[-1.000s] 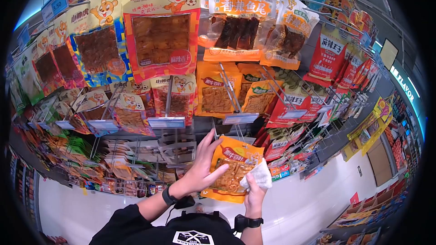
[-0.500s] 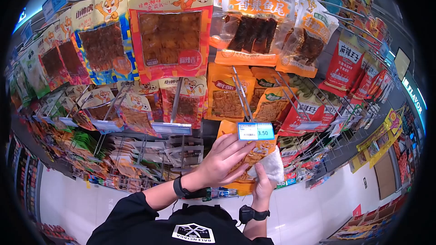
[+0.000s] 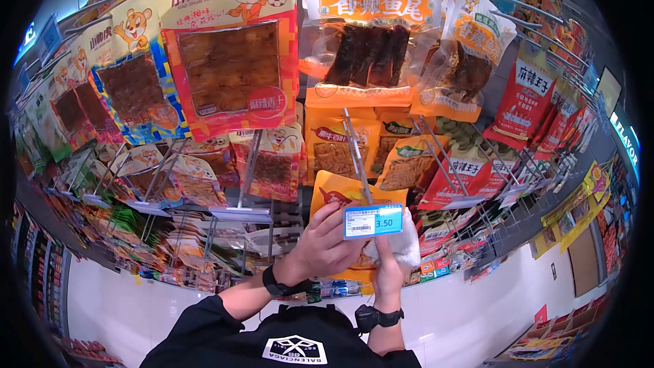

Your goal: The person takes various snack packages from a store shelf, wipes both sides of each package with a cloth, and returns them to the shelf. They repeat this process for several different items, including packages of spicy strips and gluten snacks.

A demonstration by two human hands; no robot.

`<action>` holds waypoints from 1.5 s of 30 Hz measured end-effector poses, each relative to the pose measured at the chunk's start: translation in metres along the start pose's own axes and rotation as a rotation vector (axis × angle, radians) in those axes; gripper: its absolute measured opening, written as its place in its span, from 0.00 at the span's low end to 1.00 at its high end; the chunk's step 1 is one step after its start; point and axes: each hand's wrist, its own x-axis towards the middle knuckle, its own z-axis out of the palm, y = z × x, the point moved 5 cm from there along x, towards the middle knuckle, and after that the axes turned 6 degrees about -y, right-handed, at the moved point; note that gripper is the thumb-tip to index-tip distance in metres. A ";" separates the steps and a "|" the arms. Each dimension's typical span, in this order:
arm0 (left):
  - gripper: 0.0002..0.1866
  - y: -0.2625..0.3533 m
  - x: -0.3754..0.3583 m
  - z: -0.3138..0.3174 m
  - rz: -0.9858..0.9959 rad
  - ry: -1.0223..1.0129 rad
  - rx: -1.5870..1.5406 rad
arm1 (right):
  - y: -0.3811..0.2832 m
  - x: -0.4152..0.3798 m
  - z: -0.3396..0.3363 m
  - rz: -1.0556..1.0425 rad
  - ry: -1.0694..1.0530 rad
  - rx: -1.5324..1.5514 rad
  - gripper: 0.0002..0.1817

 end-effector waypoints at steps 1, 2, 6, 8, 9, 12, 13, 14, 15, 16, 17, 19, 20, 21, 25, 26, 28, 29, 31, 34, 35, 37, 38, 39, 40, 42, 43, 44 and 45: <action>0.24 -0.002 0.002 -0.001 -0.009 0.007 -0.008 | 0.000 0.002 0.002 -0.019 -0.010 0.009 0.36; 0.24 -0.005 0.005 -0.001 -0.018 0.014 -0.016 | 0.000 0.005 0.003 -0.038 -0.021 0.017 0.36; 0.26 -0.013 0.003 0.002 -0.128 -0.059 -0.063 | 0.007 0.020 0.012 0.021 0.006 -0.014 0.34; 0.26 -0.012 -0.004 0.000 -0.144 -0.069 -0.077 | 0.010 0.036 0.021 -0.022 -0.018 -0.045 0.33; 0.27 -0.011 -0.008 -0.002 -0.163 -0.071 -0.093 | 0.023 0.047 0.016 -0.047 -0.063 -0.074 0.32; 0.27 -0.006 -0.023 -0.009 -0.214 -0.117 -0.104 | 0.034 0.061 0.024 -0.101 -0.088 -0.074 0.29; 0.26 -0.004 -0.028 -0.012 -0.217 -0.141 -0.091 | 0.043 0.081 0.026 -0.103 -0.056 -0.173 0.27; 0.26 -0.002 -0.036 -0.016 -0.225 -0.140 -0.084 | 0.048 0.094 0.031 -0.105 -0.027 -0.275 0.26; 0.26 -0.001 -0.045 -0.018 -0.241 -0.170 -0.087 | 0.051 0.097 0.032 -0.146 -0.001 -0.274 0.25; 0.26 0.000 -0.055 -0.020 -0.258 -0.198 -0.089 | 0.056 0.098 0.028 -0.141 -0.012 -0.274 0.25; 0.26 0.001 -0.067 -0.023 -0.301 -0.211 -0.087 | 0.062 0.098 0.021 -0.102 -0.022 -0.291 0.24; 0.26 0.009 -0.097 -0.034 -0.396 -0.254 -0.072 | 0.052 0.085 0.023 -0.187 -0.057 -0.275 0.22; 0.26 0.006 -0.108 -0.039 -0.470 -0.295 -0.056 | 0.054 0.083 0.022 -0.194 -0.075 -0.271 0.22; 0.22 0.011 -0.119 -0.049 -0.532 -0.240 -0.047 | 0.059 0.070 0.009 -0.143 -0.018 -0.217 0.23; 0.19 0.028 -0.202 -0.065 -0.764 -0.234 0.016 | 0.050 0.010 -0.021 -0.153 0.018 -0.396 0.23; 0.18 0.030 -0.229 -0.066 -0.849 -0.296 0.037 | 0.035 -0.009 -0.014 -0.179 0.007 -0.534 0.22; 0.16 0.037 -0.269 -0.069 -0.938 -0.363 0.051 | 0.043 -0.040 -0.032 -0.225 -0.033 -0.619 0.20; 0.14 0.043 -0.280 -0.071 -0.909 -0.353 -0.005 | 0.049 -0.054 -0.041 -0.218 -0.033 -0.626 0.20; 0.12 0.058 -0.288 -0.073 -0.905 -0.298 -0.040 | 0.064 -0.081 -0.061 -0.090 -0.031 -0.630 0.18; 0.09 0.082 -0.289 -0.066 -0.915 -0.379 -0.023 | 0.073 -0.114 -0.075 0.009 -0.101 -0.634 0.17; 0.10 0.089 -0.293 -0.062 -0.914 -0.388 -0.035 | 0.069 -0.124 -0.076 0.032 -0.140 -0.661 0.16; 0.10 0.106 -0.293 -0.055 -0.916 -0.395 -0.078 | 0.054 -0.140 -0.081 -0.002 -0.199 -0.735 0.16; 0.10 0.114 -0.291 -0.051 -0.913 -0.397 -0.111 | 0.046 -0.147 -0.082 -0.044 -0.263 -0.801 0.15; 0.11 0.123 -0.288 -0.048 -0.911 -0.401 -0.143 | 0.038 -0.153 -0.085 -0.049 -0.286 -0.814 0.15; 0.11 0.140 -0.291 -0.047 -0.922 -0.412 -0.162 | 0.028 -0.166 -0.094 -0.031 -0.281 -0.828 0.15; 0.11 0.149 -0.293 -0.043 -0.939 -0.422 -0.190 | 0.019 -0.172 -0.099 -0.040 -0.301 -0.862 0.15; 0.11 0.156 -0.295 -0.039 -0.940 -0.424 -0.203 | 0.014 -0.178 -0.109 -0.036 -0.297 -0.873 0.15; 0.11 0.164 -0.298 -0.034 -0.941 -0.430 -0.209 | 0.010 -0.184 -0.120 -0.029 -0.278 -0.881 0.15; 0.11 0.171 -0.300 -0.030 -0.942 -0.439 -0.218 | 0.004 -0.190 -0.131 -0.022 -0.257 -0.890 0.15</action>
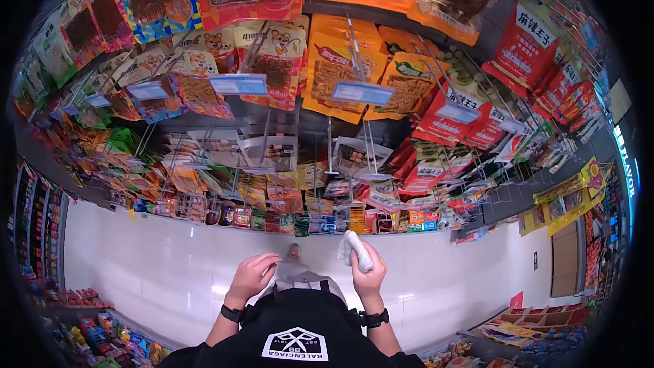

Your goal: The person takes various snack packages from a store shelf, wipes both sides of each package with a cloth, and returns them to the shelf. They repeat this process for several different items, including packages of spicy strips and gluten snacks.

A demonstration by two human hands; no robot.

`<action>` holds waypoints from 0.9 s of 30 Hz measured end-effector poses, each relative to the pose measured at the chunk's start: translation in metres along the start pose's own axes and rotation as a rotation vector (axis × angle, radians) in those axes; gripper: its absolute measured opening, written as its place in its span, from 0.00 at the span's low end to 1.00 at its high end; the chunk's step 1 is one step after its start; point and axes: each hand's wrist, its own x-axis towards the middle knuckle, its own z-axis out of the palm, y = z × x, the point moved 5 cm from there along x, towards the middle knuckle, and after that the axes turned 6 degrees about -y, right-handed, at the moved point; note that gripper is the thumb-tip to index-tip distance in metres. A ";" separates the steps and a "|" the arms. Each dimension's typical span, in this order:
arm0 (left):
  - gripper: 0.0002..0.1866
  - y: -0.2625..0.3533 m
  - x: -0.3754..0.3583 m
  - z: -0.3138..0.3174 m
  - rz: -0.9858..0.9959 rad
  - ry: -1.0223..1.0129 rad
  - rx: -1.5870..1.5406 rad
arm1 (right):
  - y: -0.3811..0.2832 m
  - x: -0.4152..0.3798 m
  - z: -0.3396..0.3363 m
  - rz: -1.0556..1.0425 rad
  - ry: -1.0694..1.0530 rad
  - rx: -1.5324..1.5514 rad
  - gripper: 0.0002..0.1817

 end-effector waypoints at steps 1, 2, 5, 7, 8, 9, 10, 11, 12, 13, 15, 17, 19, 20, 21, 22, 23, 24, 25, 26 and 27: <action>0.11 0.003 -0.003 0.007 0.003 -0.011 -0.011 | 0.001 -0.008 -0.009 0.010 0.005 -0.011 0.15; 0.11 0.005 -0.005 0.013 0.000 -0.035 -0.023 | 0.002 -0.016 -0.019 0.035 0.015 -0.024 0.15; 0.11 0.023 -0.003 0.036 0.034 -0.098 -0.032 | 0.009 -0.041 -0.053 0.099 0.063 -0.040 0.15; 0.12 0.033 0.002 0.045 0.064 -0.120 -0.016 | 0.015 -0.051 -0.068 0.123 0.089 -0.028 0.15; 0.12 0.037 0.006 0.051 0.086 -0.131 -0.007 | 0.018 -0.053 -0.074 0.134 0.103 -0.030 0.15; 0.12 0.041 0.010 0.055 0.106 -0.142 0.005 | 0.021 -0.052 -0.078 0.146 0.115 -0.029 0.15; 0.12 0.046 0.014 0.056 0.110 -0.148 0.015 | 0.023 -0.051 -0.082 0.148 0.123 -0.019 0.15; 0.12 0.052 0.019 0.058 0.119 -0.150 0.011 | 0.026 -0.048 -0.085 0.152 0.130 -0.013 0.15; 0.12 0.056 0.026 0.060 0.129 -0.150 0.009 | 0.029 -0.043 -0.088 0.153 0.137 -0.006 0.15; 0.12 0.060 0.034 0.062 0.133 -0.152 0.022 | 0.033 -0.038 -0.091 0.152 0.145 0.006 0.15; 0.12 0.064 0.063 0.066 0.156 -0.133 -0.019 | 0.044 -0.014 -0.096 0.110 0.160 0.011 0.15; 0.13 0.072 0.091 0.072 0.166 -0.134 -0.021 | 0.055 0.006 -0.106 0.084 0.180 0.017 0.15; 0.13 0.083 0.126 0.074 0.173 -0.024 -0.142 | 0.069 0.028 -0.120 0.060 0.199 0.026 0.15; 0.14 0.087 0.146 0.076 0.182 0.041 -0.194 | 0.076 0.040 -0.130 0.066 0.205 0.014 0.15; 0.14 0.096 0.166 0.078 0.188 0.042 -0.179 | 0.083 0.054 -0.139 0.069 0.211 0.005 0.15; 0.15 0.101 0.188 0.076 0.131 0.122 -0.246 | 0.088 0.067 -0.150 0.046 0.233 -0.005 0.15; 0.16 0.106 0.212 0.073 0.074 0.203 -0.316 | 0.092 0.081 -0.161 0.037 0.240 0.009 0.15; 0.16 0.119 0.236 0.070 0.081 0.206 -0.304 | 0.094 0.092 -0.174 0.032 0.265 -0.016 0.15; 0.19 0.127 0.260 0.065 0.026 0.260 -0.451 | 0.095 0.102 -0.186 0.030 0.289 -0.044 0.15; 0.22 0.134 0.285 0.059 -0.030 0.315 -0.600 | 0.093 0.112 -0.198 0.007 0.309 -0.050 0.14; 0.27 0.142 0.312 0.050 0.100 0.383 -0.421 | 0.100 0.120 -0.208 -0.001 0.311 -0.047 0.14</action>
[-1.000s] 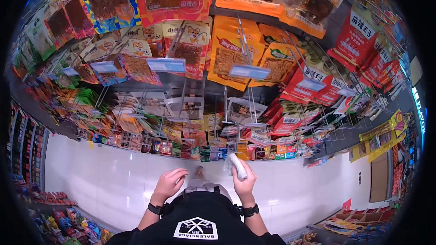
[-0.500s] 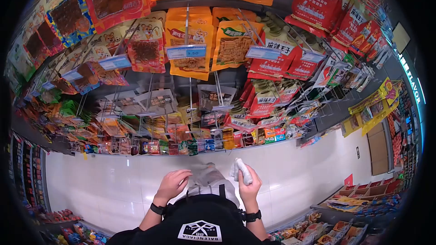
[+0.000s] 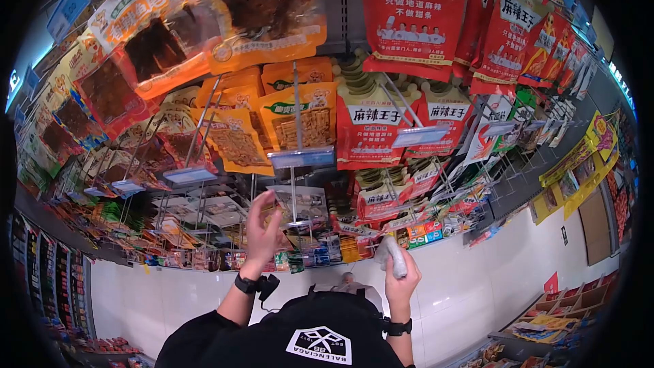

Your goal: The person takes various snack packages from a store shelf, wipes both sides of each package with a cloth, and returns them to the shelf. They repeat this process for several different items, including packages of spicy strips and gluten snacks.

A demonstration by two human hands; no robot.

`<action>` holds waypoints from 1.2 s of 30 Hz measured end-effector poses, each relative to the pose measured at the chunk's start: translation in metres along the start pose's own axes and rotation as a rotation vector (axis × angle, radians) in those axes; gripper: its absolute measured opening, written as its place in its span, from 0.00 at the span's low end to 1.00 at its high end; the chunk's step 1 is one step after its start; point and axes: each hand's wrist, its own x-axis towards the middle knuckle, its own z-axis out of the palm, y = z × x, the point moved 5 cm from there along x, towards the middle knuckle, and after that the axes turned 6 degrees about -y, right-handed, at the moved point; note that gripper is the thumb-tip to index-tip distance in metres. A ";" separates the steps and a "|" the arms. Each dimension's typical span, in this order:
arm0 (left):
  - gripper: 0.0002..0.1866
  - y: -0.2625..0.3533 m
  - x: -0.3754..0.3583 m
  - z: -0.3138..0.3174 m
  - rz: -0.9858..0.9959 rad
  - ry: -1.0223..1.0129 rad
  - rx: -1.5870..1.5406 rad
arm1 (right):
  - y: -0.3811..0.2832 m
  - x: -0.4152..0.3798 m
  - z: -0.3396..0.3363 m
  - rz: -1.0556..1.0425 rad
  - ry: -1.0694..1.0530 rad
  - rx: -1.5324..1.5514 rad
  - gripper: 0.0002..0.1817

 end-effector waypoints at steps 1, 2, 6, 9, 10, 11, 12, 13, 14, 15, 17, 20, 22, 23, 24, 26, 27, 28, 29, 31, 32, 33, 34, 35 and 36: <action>0.28 0.008 0.025 0.006 -0.042 0.011 -0.023 | 0.011 0.009 -0.009 0.018 0.003 -0.021 0.14; 0.30 0.016 0.045 0.011 -0.086 0.022 -0.044 | 0.020 0.019 -0.016 0.037 0.003 -0.040 0.15; 0.33 -0.048 0.106 0.027 -0.036 0.097 -0.063 | 0.061 0.050 -0.036 0.109 0.020 -0.049 0.16; 0.35 -0.070 0.128 0.030 -0.002 0.127 0.209 | 0.073 0.070 -0.037 0.140 0.043 0.025 0.16; 0.35 -0.065 0.130 0.033 -0.005 0.130 0.216 | 0.076 0.074 -0.036 0.153 0.041 0.048 0.16; 0.35 -0.063 0.131 0.035 -0.093 0.187 0.088 | 0.085 0.076 -0.034 0.169 0.040 0.066 0.17; 0.35 -0.064 0.131 0.037 -0.181 0.246 -0.043 | 0.091 0.078 -0.030 0.171 0.032 0.067 0.17; 0.35 -0.064 0.132 0.036 -0.139 0.281 0.004 | 0.094 0.079 -0.027 0.145 0.021 0.082 0.17; 0.35 -0.068 0.136 0.037 -0.141 0.285 0.005 | 0.095 0.080 -0.024 0.115 0.012 0.096 0.17; 0.33 -0.066 0.140 0.035 -0.077 0.310 0.164 | 0.097 0.080 -0.022 0.114 0.008 0.096 0.17; 0.31 -0.071 0.144 0.032 -0.010 0.337 0.321 | 0.095 0.076 -0.017 0.128 -0.014 0.060 0.17; 0.23 -0.074 0.152 0.031 -0.141 0.237 0.181 | 0.079 0.071 -0.014 0.123 -0.038 0.003 0.17; 0.14 -0.066 0.142 0.037 -0.276 0.100 -0.068 | 0.067 0.066 -0.016 0.153 -0.039 -0.001 0.17; 0.09 -0.055 0.137 0.044 -0.216 0.069 -0.244 | 0.065 0.061 -0.016 0.182 -0.054 -0.031 0.17; 0.09 -0.044 0.128 0.051 -0.211 0.057 -0.253 | 0.063 0.055 -0.016 0.212 -0.069 -0.062 0.17; 0.07 -0.004 0.107 0.047 -0.053 0.209 -0.452 | 0.054 0.043 -0.016 0.192 -0.033 -0.071 0.17; 0.08 -0.001 0.100 0.038 -0.064 0.064 -0.459 | 0.049 0.037 -0.015 0.174 -0.013 -0.076 0.17; 0.08 0.016 0.094 0.031 -0.065 0.060 -0.471 | 0.043 0.031 -0.013 0.172 -0.008 -0.087 0.17; 0.08 0.042 0.087 0.023 -0.031 0.001 -0.502 | 0.037 0.024 -0.009 0.161 0.003 -0.069 0.17; 0.09 0.052 0.067 0.009 -0.077 -0.126 -0.510 | 0.025 0.008 -0.003 0.140 -0.008 -0.045 0.17; 0.09 0.049 0.053 0.004 -0.182 -0.185 -0.517 | 0.019 -0.002 0.000 0.149 -0.017 -0.060 0.17; 0.09 0.053 0.039 0.001 -0.145 -0.198 -0.544 | 0.012 -0.011 0.005 0.154 -0.030 -0.043 0.16; 0.08 0.069 0.026 -0.002 -0.110 -0.213 -0.572 | 0.003 -0.020 0.010 0.162 -0.041 -0.025 0.16; 0.08 0.073 0.011 -0.005 -0.174 -0.283 -0.736 | -0.004 -0.031 0.014 0.165 -0.048 -0.022 0.15; 0.08 0.078 -0.004 -0.009 -0.199 -0.288 -0.752 | -0.012 -0.043 0.016 0.185 -0.052 -0.045 0.15</action>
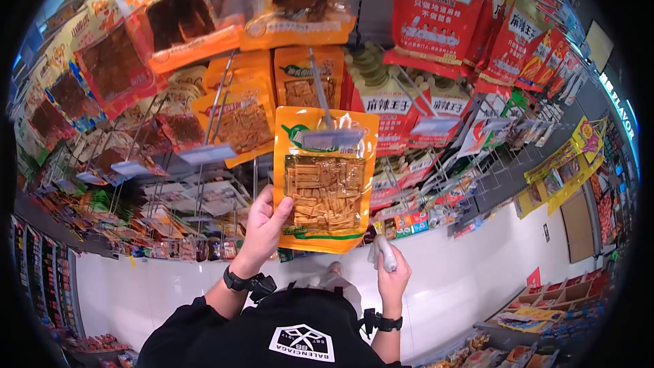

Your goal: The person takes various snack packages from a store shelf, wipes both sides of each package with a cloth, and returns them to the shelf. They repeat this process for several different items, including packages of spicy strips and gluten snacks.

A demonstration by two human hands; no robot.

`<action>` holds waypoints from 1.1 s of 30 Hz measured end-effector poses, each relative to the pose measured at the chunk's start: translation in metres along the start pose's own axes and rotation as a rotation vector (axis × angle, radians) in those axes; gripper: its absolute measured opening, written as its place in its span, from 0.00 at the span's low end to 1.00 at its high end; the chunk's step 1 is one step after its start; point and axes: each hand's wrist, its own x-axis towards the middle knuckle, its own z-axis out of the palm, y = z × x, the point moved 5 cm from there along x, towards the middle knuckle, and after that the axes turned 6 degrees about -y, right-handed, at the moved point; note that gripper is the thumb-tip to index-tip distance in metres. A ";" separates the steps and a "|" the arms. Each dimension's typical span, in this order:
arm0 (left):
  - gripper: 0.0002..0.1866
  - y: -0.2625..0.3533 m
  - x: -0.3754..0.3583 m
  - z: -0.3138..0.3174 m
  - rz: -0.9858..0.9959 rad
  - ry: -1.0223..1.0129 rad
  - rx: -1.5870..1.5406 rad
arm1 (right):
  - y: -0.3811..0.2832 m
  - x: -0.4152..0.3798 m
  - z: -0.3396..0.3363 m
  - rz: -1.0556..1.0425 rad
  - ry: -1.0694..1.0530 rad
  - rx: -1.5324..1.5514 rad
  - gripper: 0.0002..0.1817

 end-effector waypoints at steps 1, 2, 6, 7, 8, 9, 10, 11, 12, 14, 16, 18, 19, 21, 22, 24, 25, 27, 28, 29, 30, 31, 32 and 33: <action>0.07 0.001 -0.013 0.004 -0.027 -0.013 -0.041 | -0.007 -0.012 0.003 0.013 -0.006 -0.001 0.15; 0.07 0.000 -0.024 0.005 -0.054 -0.029 -0.082 | -0.010 -0.025 0.003 0.026 -0.009 0.000 0.14; 0.08 -0.014 -0.072 -0.003 -0.062 -0.109 -0.060 | -0.014 -0.090 -0.005 0.028 0.112 -0.077 0.14; 0.08 -0.018 -0.084 -0.004 -0.089 -0.127 -0.076 | -0.016 -0.106 -0.009 0.036 0.138 -0.061 0.14; 0.09 -0.021 -0.097 -0.005 -0.128 -0.133 -0.092 | -0.016 -0.122 -0.014 0.063 0.153 -0.079 0.14; 0.10 -0.024 -0.110 -0.006 -0.163 -0.138 -0.105 | -0.013 -0.137 -0.023 0.114 0.262 0.016 0.15; 0.10 -0.025 -0.121 -0.004 -0.181 -0.150 -0.115 | -0.013 -0.148 -0.029 0.157 0.373 0.115 0.16; 0.10 -0.027 -0.132 -0.002 -0.206 -0.147 -0.135 | -0.028 -0.158 -0.034 0.365 0.454 0.267 0.18; 0.11 -0.028 -0.143 -0.001 -0.230 -0.147 -0.151 | -0.042 -0.162 -0.035 0.375 0.474 0.266 0.18; 0.12 -0.045 -0.166 0.001 -0.263 -0.209 -0.180 | -0.065 -0.169 -0.044 0.232 0.693 0.476 0.20; 0.13 -0.048 -0.184 0.014 -0.286 -0.226 -0.165 | -0.100 -0.162 -0.036 -0.015 0.556 0.152 0.23; 0.15 -0.066 -0.204 0.021 -0.268 -0.293 -0.147 | -0.125 -0.163 -0.016 -0.175 0.379 -0.144 0.26; 0.16 -0.069 -0.212 0.030 -0.269 -0.329 -0.197 | -0.139 -0.166 -0.004 -0.245 0.265 -0.303 0.27; 0.21 -0.070 -0.225 0.044 -0.269 -0.382 -0.264 | -0.156 -0.179 0.023 -0.305 0.042 -0.281 0.30; 0.21 -0.074 -0.230 0.047 -0.273 -0.407 -0.256 | -0.158 -0.188 0.030 -0.357 -0.035 -0.317 0.30; 0.25 -0.086 -0.235 0.045 -0.253 -0.313 -0.286 | -0.154 -0.207 0.031 -0.387 -0.103 -0.297 0.29; 0.25 -0.090 -0.236 0.043 -0.293 -0.320 -0.326 | -0.152 -0.214 0.023 -0.389 -0.082 -0.298 0.29; 0.25 -0.094 -0.243 0.049 -0.292 -0.330 -0.349 | -0.147 -0.232 0.007 -0.426 -0.201 -0.295 0.27; 0.24 -0.094 -0.247 0.056 -0.291 -0.322 -0.376 | -0.142 -0.240 -0.006 -0.429 -0.183 -0.298 0.27; 0.24 -0.094 -0.253 0.065 -0.337 -0.332 -0.377 | -0.135 -0.249 -0.020 -0.432 -0.161 -0.336 0.27; 0.24 -0.092 -0.259 0.078 -0.332 -0.355 -0.371 | -0.128 -0.257 -0.034 -0.435 -0.135 -0.374 0.27; 0.25 -0.089 -0.266 0.093 -0.320 -0.413 -0.332 | -0.120 -0.265 -0.048 -0.439 -0.110 -0.377 0.27; 0.26 -0.087 -0.273 0.109 -0.306 -0.475 -0.291 | -0.112 -0.273 -0.066 -0.402 -0.005 -0.391 0.28; 0.27 -0.090 -0.283 0.124 -0.333 -0.534 -0.282 | -0.105 -0.281 -0.086 -0.363 0.102 -0.402 0.29</action>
